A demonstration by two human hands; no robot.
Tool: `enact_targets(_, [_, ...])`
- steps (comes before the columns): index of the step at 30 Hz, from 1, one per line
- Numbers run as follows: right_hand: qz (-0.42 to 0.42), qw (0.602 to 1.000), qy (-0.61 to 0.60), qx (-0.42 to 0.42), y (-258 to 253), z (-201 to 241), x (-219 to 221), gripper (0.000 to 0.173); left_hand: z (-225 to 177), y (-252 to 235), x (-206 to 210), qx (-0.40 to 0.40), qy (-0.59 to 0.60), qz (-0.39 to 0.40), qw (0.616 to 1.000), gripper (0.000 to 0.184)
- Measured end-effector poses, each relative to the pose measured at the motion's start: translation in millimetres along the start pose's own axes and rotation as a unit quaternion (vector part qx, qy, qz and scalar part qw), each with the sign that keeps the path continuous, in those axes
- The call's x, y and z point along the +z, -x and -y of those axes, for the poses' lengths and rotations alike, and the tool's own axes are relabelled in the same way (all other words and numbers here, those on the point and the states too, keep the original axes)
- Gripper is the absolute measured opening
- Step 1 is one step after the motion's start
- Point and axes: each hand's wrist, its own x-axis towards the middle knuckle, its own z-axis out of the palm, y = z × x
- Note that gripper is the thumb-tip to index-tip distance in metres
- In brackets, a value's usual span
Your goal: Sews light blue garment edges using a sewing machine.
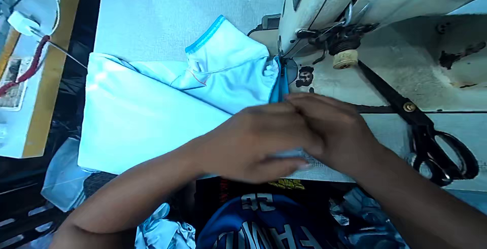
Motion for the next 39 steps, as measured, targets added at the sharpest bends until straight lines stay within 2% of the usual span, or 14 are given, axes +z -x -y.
enact_targets(2, [0.010, 0.999, 0.037, -0.020, 17, 1, 10, 0.020, 36, 7, 4, -0.041, -0.001, 0.002, 0.999, 0.036])
enact_targets(4, [0.021, 0.999, 0.039, -0.025, 31, -3, 17, 0.020, 59, 17, 3, -0.080, -0.135, 0.080, 0.984, 0.059])
enact_targets(7, [0.034, 0.998, 0.041, -0.026, 43, -4, 15, 0.019, 51, 26, 3, -0.083, -0.287, 0.164, 0.940, 0.070])
enact_targets(12, [0.047, 0.997, 0.057, -0.032, 51, -1, 11, 0.020, 40, 36, 6, -0.088, -0.313, 0.186, 0.927, 0.060])
enact_targets(21, [0.051, 0.995, 0.071, -0.039, 30, -14, 12, 0.021, 67, 31, -8, -0.075, -0.299, 0.179, 0.934, 0.049])
enact_targets(30, [0.058, 0.994, 0.083, -0.048, 5, -36, 14, 0.023, 96, 19, -25, -0.067, -0.296, 0.175, 0.937, 0.049])
enact_targets(34, [0.046, 0.993, 0.094, -0.047, -6, -46, 16, 0.021, 115, 10, -34, -0.052, -0.285, 0.150, 0.945, 0.054])
enact_targets(36, [0.043, 0.994, 0.094, -0.039, -10, -50, 19, 0.020, 120, 4, -43, -0.067, -0.275, 0.147, 0.948, 0.052])
enact_targets(38, [0.045, 0.995, 0.089, -0.023, -13, -52, 21, 0.019, 102, -7, -55, -0.109, -0.282, 0.159, 0.940, 0.039])
enact_targets(39, [0.047, 0.995, 0.085, -0.015, -15, -52, 20, 0.019, 81, -16, -59, -0.116, -0.308, 0.157, 0.931, 0.030])
